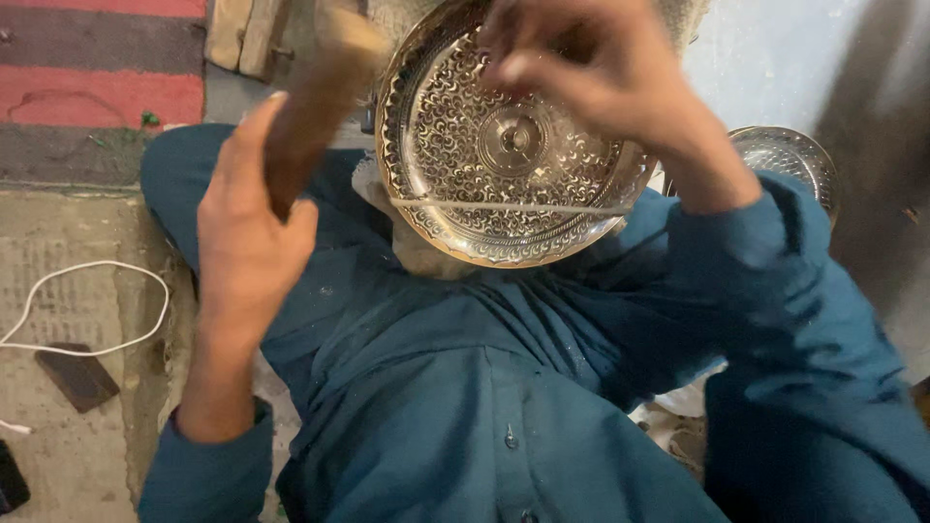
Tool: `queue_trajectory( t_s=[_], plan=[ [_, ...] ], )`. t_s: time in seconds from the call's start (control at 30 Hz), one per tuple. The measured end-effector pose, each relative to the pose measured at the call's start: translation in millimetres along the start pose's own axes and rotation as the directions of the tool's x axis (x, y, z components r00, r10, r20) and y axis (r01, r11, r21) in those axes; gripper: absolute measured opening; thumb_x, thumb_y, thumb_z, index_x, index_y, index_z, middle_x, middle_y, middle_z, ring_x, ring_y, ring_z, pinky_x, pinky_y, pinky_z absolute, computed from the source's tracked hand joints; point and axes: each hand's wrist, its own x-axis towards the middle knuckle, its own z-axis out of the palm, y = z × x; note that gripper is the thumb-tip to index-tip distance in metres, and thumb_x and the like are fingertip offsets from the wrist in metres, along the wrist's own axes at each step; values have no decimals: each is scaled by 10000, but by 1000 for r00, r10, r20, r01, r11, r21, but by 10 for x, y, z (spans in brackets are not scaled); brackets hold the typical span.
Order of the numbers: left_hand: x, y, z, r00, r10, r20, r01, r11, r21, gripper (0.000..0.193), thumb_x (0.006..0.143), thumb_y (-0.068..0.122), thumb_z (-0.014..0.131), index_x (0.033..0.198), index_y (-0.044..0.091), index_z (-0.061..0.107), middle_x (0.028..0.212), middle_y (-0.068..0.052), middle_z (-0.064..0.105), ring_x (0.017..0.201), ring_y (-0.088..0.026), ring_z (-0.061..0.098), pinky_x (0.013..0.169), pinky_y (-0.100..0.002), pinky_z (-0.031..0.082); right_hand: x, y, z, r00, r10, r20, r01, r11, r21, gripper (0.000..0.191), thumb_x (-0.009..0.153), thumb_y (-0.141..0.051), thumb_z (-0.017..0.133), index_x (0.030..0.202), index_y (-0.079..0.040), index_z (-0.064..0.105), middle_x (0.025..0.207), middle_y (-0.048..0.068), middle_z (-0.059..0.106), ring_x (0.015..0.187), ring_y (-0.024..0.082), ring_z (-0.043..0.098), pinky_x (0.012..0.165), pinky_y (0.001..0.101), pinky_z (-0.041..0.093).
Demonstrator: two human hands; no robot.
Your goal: The person sits cross-legged on the floor with an ornate brass plate resting on a cloth pad on their lap. They hold a chisel against the plate's engraved surface with one hand and strike it repeatedly with a wooden mallet held in the other hand, repositioning the chisel to work different areas of the pattern, and briefly set the tools down before resuming.
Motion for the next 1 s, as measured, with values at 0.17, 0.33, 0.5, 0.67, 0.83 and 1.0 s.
queue_trajectory(
  t_s=[0.17, 0.33, 0.5, 0.67, 0.83, 1.0],
  plan=[
    [-316, -380, -103, 885, -344, 314, 401, 906, -138, 645, 838, 111, 667, 1450, 132, 463, 1037, -253, 695, 1036, -430, 712, 809, -482, 557, -224, -212, -251, 962, 78, -261, -68, 997, 46, 119, 1117, -42, 658, 1158, 38, 579, 1040, 90, 694, 991, 186, 742, 886, 288, 657],
    [-761, -582, -29, 680, -470, 563, 484, 864, 137, 613, 812, 194, 677, 1402, 179, 512, 1036, -262, 725, 1016, -463, 696, 813, -516, 551, -318, -250, -169, 924, 175, -339, -246, 953, -178, 83, 1048, -14, 631, 1104, -20, 570, 964, 60, 636, 787, 136, 666, 690, 279, 565],
    [-611, -643, -191, 570, -238, 786, 349, 937, 31, 627, 816, 269, 705, 1413, 169, 539, 973, -209, 762, 937, -405, 725, 805, -486, 566, 0, -192, 225, 993, -19, -117, -89, 539, -838, 405, 812, -329, 825, 1029, -57, 617, 866, 114, 649, 691, 301, 657, 584, 410, 526],
    [-68, -407, -464, 962, 107, 251, -90, 993, -78, 368, 940, 183, 648, 1292, 83, 610, 1149, -197, 693, 1061, -408, 656, 884, -483, 527, 7, -291, 243, 909, -219, -355, -265, 353, -897, 210, 1048, -179, 831, 1041, -110, 633, 868, 90, 667, 726, 274, 667, 634, 400, 524],
    [667, 23, -378, 950, 289, -122, -296, 954, -47, 450, 968, 212, 696, 1385, 86, 581, 1279, -159, 594, 1197, -377, 585, 954, -469, 525, -570, -488, 409, 662, -107, -741, -501, 673, -545, 174, 1122, -98, 737, 1025, 9, 640, 778, 92, 635, 649, 101, 537, 612, 281, 444],
    [1265, 439, -16, 889, 431, -158, -418, 902, 107, 180, 965, 250, 716, 1048, 98, 666, 1117, -122, 625, 1116, -331, 631, 868, -443, 557, -899, -665, 963, 556, 102, -825, -702, 589, -400, 289, 1095, -138, 730, 906, 41, 605, 659, 121, 504, 617, 148, 437, 590, 320, 378]
  ],
)
